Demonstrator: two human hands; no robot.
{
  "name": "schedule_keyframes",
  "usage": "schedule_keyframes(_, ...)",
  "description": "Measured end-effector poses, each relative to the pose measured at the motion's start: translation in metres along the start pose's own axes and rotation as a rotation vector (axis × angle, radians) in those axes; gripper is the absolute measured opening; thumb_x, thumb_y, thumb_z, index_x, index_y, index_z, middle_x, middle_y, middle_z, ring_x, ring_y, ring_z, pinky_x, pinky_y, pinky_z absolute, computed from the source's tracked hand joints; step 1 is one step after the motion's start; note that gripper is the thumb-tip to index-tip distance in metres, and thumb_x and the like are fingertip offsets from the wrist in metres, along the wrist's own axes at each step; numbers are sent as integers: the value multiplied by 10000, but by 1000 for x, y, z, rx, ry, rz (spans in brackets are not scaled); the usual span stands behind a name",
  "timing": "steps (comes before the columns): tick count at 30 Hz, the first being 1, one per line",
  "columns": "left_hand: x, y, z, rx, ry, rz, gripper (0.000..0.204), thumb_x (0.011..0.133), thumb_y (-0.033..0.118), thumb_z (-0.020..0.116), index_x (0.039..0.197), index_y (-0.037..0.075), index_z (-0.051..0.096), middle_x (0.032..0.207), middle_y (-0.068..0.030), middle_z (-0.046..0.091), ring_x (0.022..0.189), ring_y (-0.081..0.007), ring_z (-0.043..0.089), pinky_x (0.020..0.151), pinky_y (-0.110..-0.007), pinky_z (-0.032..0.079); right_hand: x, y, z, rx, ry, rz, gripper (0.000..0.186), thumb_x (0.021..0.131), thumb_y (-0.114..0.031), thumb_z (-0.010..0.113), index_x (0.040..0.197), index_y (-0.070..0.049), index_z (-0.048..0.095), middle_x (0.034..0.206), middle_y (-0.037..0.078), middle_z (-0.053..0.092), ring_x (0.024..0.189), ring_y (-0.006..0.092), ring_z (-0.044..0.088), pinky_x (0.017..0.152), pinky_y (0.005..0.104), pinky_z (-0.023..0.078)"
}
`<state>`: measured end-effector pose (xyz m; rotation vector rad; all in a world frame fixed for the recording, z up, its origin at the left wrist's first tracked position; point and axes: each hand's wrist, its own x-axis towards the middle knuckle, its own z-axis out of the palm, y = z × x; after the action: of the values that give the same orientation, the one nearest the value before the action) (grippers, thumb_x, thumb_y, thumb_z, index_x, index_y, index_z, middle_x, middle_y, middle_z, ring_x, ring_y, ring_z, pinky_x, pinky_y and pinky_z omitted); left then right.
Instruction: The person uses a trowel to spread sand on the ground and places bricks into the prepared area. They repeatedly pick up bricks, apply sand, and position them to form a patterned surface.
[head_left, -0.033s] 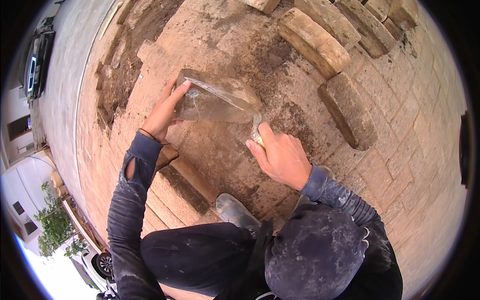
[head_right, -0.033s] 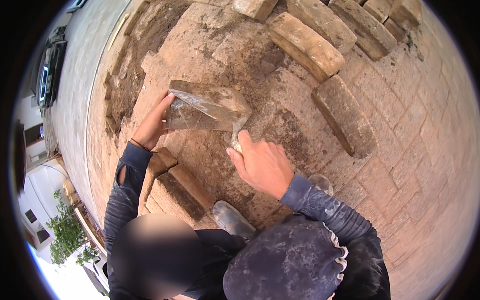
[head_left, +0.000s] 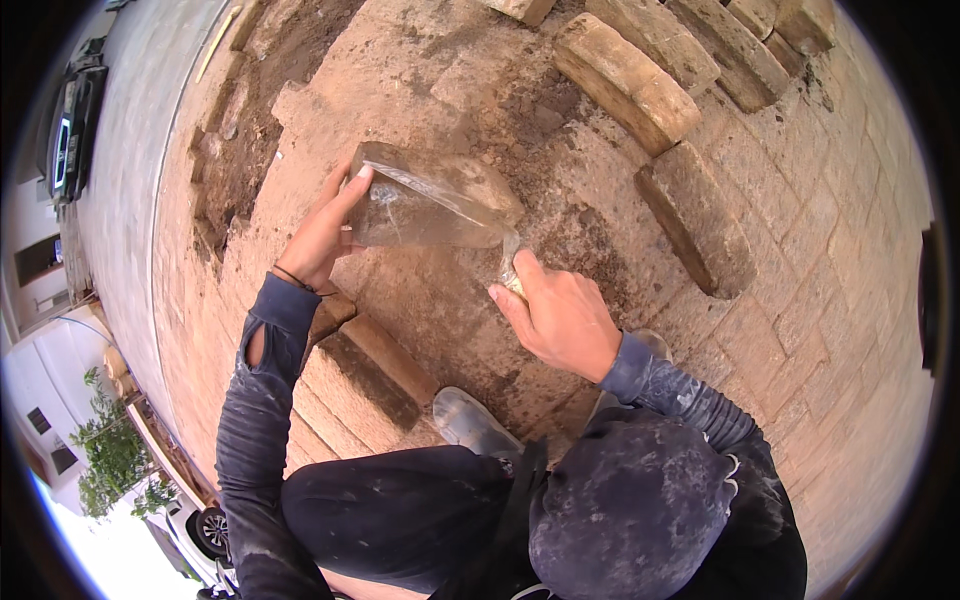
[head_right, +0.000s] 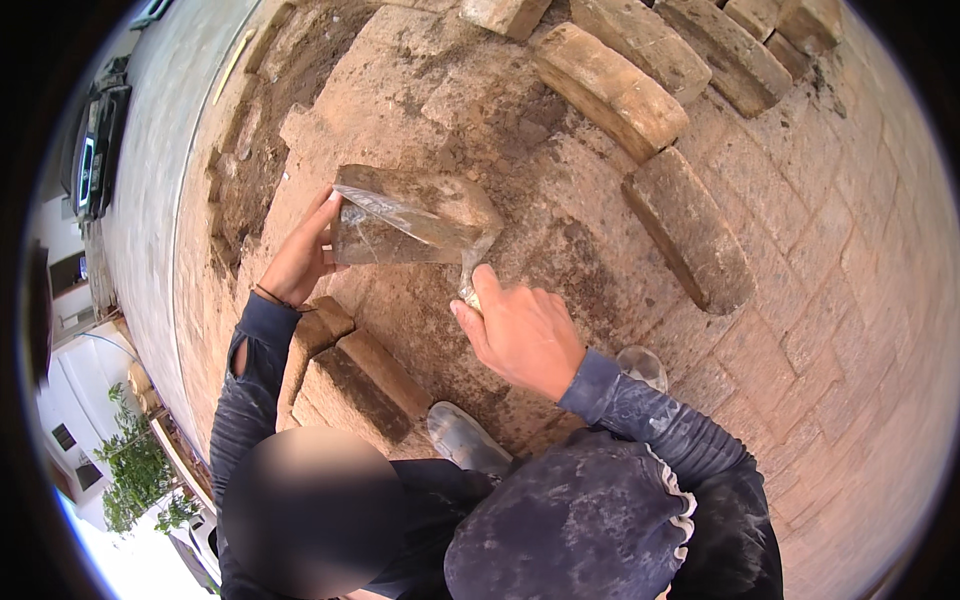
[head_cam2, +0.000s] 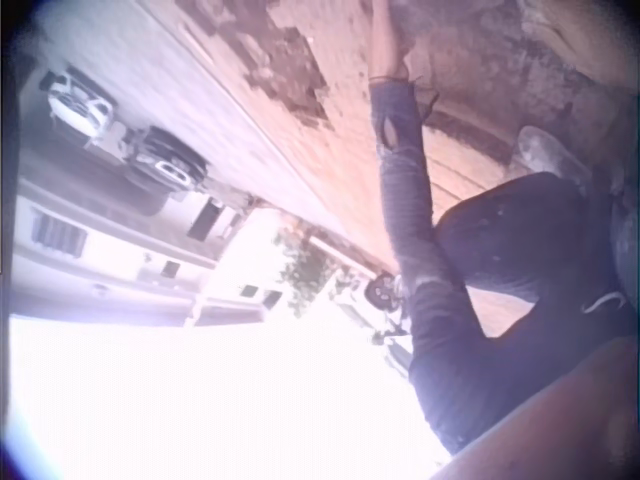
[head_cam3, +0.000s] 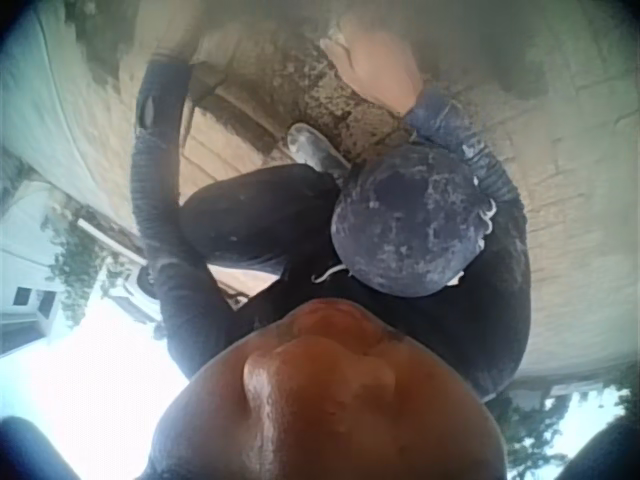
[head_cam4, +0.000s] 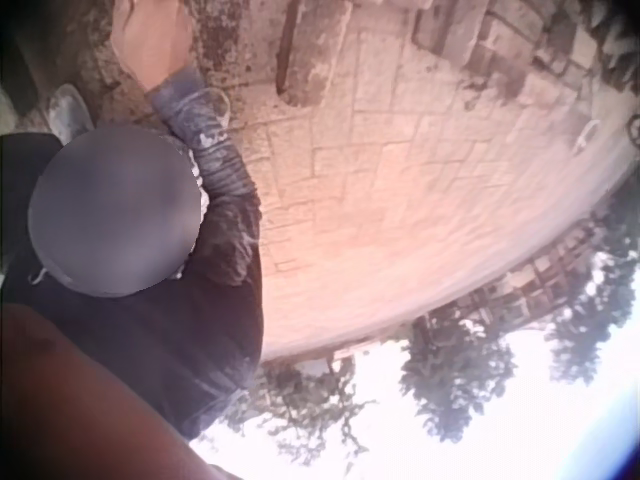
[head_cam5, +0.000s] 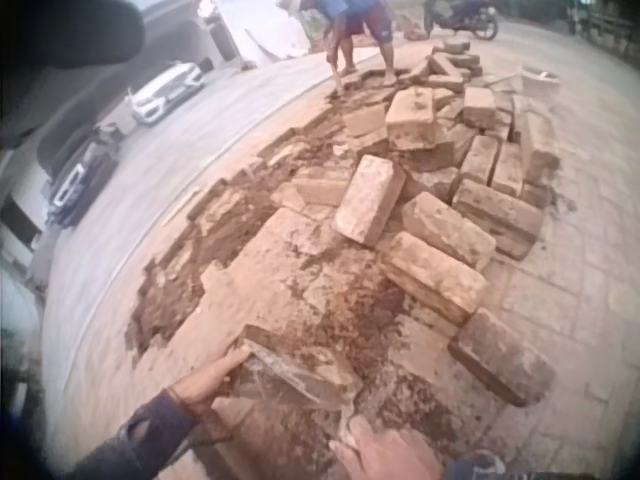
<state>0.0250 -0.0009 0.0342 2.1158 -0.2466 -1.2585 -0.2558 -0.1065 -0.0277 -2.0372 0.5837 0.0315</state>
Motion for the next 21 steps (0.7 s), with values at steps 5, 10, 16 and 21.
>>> schedule_keyframes(5, -15, -20, 4, -52, -23, 90, 808, 995, 350, 665, 1624, 182, 186, 1107, -43, 600, 849, -91, 516, 765, -249, 415, 16, 13, 8, 91, 50, 101, 393, 1017, -329, 543, 1044, 60, 491, 593, 258, 570, 586, 472, 605, 566, 549, 459)
schedule_keyframes(10, -22, -27, 12, -25, 14, 144, 792, 985, 366, 679, 1603, 150, 232, 994, -22, 585, 750, -64, 425, 692, -261, 385, 12, -1, -1, 88, -192, 90, 405, 1018, -345, 512, 1025, 59, 488, 659, 277, 622, 635, 471, 646, 619, 566, 495)
schedule_keyframes(16, -31, -35, 26, -50, 49, 160, 899, 931, 316, 759, 1555, 18, 185, 1156, -218, 658, 1056, -205, 651, 881, -330, 523, 20, 7, -12, 153, -50, 145, 426, 1009, -332, 530, 988, 93, 521, 691, 306, 622, 680, 500, 639, 653, 558, 494)
schedule_keyframes(21, -38, -44, 47, -22, 52, 205, 864, 940, 298, 747, 1527, 14, 181, 1217, -236, 630, 1089, -236, 643, 897, -362, 533, 3, 13, -14, 131, -153, 154, 427, 1008, -326, 531, 992, 101, 521, 696, 320, 613, 703, 511, 636, 674, 560, 488)
